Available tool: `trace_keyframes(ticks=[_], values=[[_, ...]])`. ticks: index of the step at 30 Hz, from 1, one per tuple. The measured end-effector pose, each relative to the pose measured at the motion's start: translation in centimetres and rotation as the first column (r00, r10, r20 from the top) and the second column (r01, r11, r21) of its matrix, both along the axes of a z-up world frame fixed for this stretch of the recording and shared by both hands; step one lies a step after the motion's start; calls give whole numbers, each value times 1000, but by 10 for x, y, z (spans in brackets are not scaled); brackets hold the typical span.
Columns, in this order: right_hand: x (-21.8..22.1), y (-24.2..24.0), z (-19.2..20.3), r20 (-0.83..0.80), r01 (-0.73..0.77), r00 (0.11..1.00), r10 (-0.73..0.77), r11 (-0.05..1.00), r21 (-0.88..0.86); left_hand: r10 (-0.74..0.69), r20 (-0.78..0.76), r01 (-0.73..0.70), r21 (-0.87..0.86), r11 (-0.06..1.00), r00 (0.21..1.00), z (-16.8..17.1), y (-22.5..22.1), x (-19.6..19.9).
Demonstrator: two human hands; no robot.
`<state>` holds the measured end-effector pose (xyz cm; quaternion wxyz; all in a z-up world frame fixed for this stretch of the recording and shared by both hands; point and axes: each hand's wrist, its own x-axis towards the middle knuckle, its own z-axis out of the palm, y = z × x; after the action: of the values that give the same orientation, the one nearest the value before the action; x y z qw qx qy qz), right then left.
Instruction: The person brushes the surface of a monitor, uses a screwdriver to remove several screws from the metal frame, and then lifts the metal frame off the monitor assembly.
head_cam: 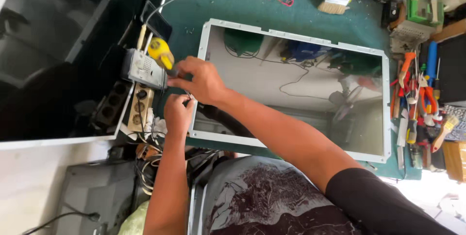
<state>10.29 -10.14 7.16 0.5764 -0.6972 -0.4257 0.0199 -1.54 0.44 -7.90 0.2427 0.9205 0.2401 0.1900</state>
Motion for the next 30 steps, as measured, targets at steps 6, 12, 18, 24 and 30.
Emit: trace_keyframes(ticks=[6, 12, 18, 24, 30], values=[[4, -4, -3, -60, 14, 998, -12, 1000, 21, 16, -27, -16, 6, 1000, 999, -3, -1, 3], [8, -17, 14, -168, 5, 986, -5, 1000, 0, 31, -44, -32, -9, 999, 999, -9, 1, 5], [17, -60, 24, -312, 69, 949, -47, 996, 58, 15, -108, -10, 48, 999, 994, -14, -5, -2], [44, -143, 96, -286, 277, 936, -204, 929, 244, -102, -222, 167, 302, 939, 970, -19, 1, 8], [47, -207, 99, -481, 562, 773, -413, 798, 219, -218, -440, 359, 267, 894, 871, -2, 8, 12]])
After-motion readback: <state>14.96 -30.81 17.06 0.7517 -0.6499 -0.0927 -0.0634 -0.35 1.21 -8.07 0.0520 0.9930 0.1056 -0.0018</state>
